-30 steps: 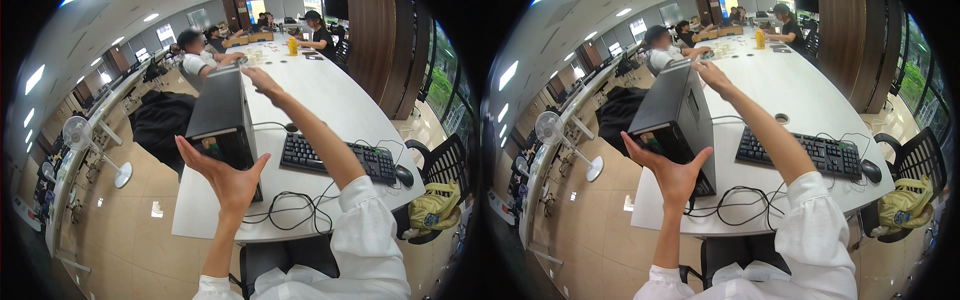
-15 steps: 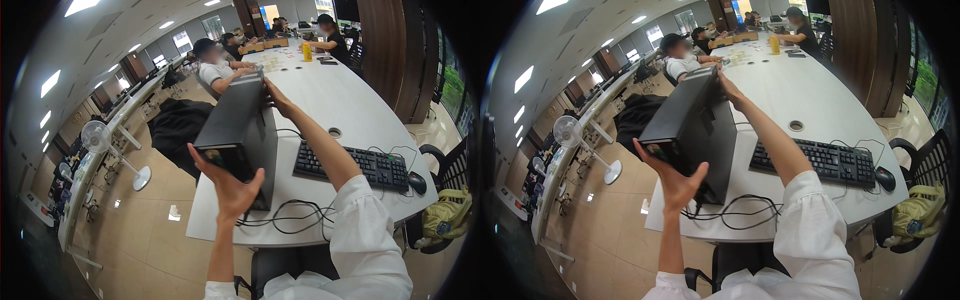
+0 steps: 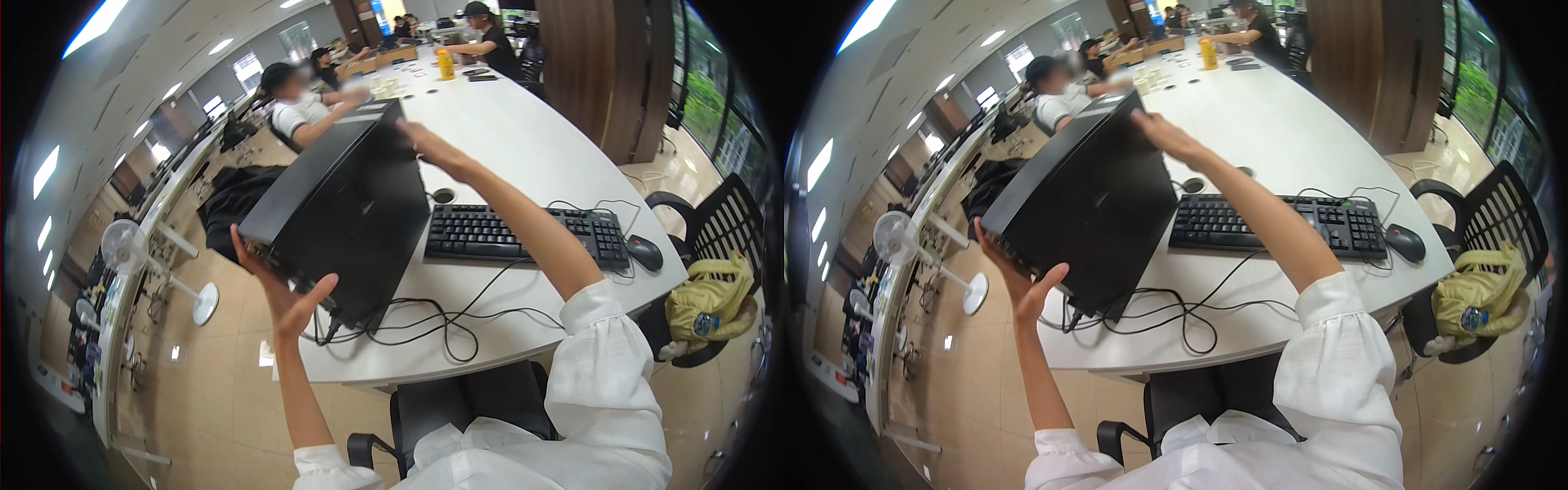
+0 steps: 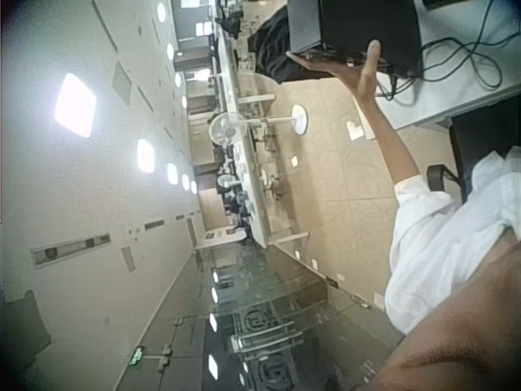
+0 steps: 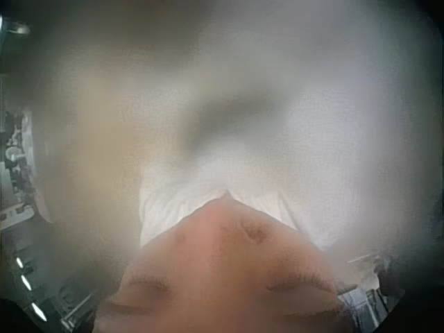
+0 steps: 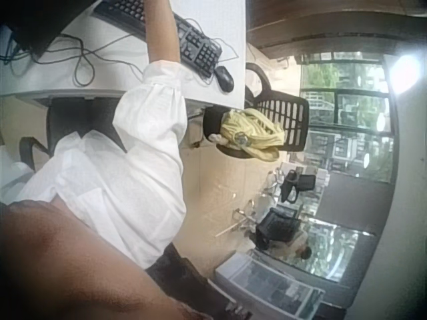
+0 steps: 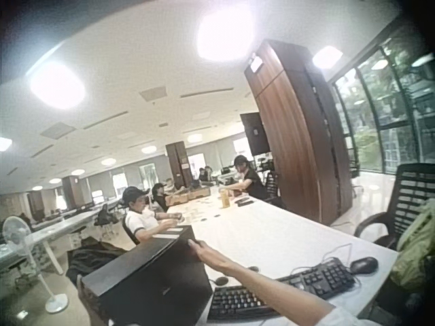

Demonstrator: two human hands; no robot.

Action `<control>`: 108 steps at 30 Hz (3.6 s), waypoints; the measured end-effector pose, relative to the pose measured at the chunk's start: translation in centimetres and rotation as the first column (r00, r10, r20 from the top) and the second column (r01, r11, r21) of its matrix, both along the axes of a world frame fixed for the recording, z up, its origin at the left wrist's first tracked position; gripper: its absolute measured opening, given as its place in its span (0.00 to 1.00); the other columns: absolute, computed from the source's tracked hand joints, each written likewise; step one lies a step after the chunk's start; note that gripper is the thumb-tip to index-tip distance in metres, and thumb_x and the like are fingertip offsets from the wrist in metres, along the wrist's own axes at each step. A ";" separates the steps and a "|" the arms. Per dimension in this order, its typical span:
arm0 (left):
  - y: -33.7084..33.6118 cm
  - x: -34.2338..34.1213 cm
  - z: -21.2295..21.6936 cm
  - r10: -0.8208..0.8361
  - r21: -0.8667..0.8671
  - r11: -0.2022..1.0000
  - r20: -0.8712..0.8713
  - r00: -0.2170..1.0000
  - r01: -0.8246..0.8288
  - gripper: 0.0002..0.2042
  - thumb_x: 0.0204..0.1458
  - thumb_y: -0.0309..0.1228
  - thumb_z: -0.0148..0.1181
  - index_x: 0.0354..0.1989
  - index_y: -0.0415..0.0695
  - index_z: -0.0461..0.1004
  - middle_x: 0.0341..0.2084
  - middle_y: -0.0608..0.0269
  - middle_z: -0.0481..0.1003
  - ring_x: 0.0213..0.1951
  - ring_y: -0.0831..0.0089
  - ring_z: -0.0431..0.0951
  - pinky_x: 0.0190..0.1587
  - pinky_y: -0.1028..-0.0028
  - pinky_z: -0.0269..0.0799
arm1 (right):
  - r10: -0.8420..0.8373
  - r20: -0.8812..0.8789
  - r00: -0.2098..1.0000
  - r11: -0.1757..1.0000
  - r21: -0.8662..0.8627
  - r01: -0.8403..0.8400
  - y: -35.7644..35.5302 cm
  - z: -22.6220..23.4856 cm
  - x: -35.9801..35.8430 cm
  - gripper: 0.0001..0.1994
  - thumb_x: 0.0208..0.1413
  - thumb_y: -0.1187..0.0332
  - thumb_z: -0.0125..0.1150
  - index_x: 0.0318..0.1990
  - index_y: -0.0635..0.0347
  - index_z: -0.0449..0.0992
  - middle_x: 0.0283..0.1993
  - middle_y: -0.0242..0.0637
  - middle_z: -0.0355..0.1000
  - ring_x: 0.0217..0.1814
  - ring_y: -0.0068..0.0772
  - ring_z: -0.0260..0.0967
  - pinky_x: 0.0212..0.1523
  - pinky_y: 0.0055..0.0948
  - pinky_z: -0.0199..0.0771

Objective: The person installs an internal component into a computer case, fits the side panel onto the case, stands the computer upright, plugs a cable into the back of the case, and types on the keyboard.

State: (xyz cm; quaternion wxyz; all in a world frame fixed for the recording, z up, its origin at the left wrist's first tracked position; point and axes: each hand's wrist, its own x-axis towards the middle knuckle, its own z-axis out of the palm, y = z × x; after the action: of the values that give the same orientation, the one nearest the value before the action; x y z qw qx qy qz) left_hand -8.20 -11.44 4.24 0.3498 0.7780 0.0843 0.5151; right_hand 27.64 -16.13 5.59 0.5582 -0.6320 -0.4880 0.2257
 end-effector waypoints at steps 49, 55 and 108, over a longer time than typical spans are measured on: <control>-12.0 -2.3 -7.2 0.414 0.616 0.784 -0.612 0.674 0.077 0.11 0.54 0.40 0.67 0.32 0.46 0.77 0.20 0.70 0.74 0.16 0.69 0.73 0.23 0.71 0.67 | 0.310 0.714 0.628 0.900 -0.432 0.048 -16.1 -0.2 -1.2 0.66 0.18 0.51 0.76 0.77 0.30 0.52 0.67 0.56 0.64 0.65 0.56 0.68 0.68 0.50 0.71; -12.0 -5.1 -2.4 0.319 0.571 0.820 -0.416 0.852 -0.028 0.08 0.50 0.35 0.72 0.30 0.47 0.80 0.17 0.68 0.72 0.18 0.70 0.72 0.21 0.70 0.65 | 0.282 0.736 0.615 0.863 -0.474 0.171 -16.0 0.3 -0.1 0.67 0.19 0.51 0.76 0.78 0.27 0.49 0.69 0.59 0.62 0.67 0.57 0.66 0.68 0.48 0.70; -3.9 5.1 13.9 -0.154 0.085 0.977 -0.364 0.919 0.197 0.18 0.50 0.15 0.66 0.50 0.39 0.76 0.45 0.66 0.76 0.39 0.81 0.73 0.45 0.77 0.75 | 0.390 0.112 0.914 0.914 0.068 -0.399 -12.2 13.4 -8.1 0.14 0.59 0.59 0.71 0.41 0.62 0.85 0.29 0.33 0.78 0.25 0.15 0.69 0.28 0.16 0.66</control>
State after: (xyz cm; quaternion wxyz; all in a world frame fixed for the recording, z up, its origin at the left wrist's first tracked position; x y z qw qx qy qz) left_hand -3.06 -15.34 18.17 0.3263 0.8821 0.0449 0.3366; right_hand 19.59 -28.37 18.96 0.5048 -0.5048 -0.6414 0.2810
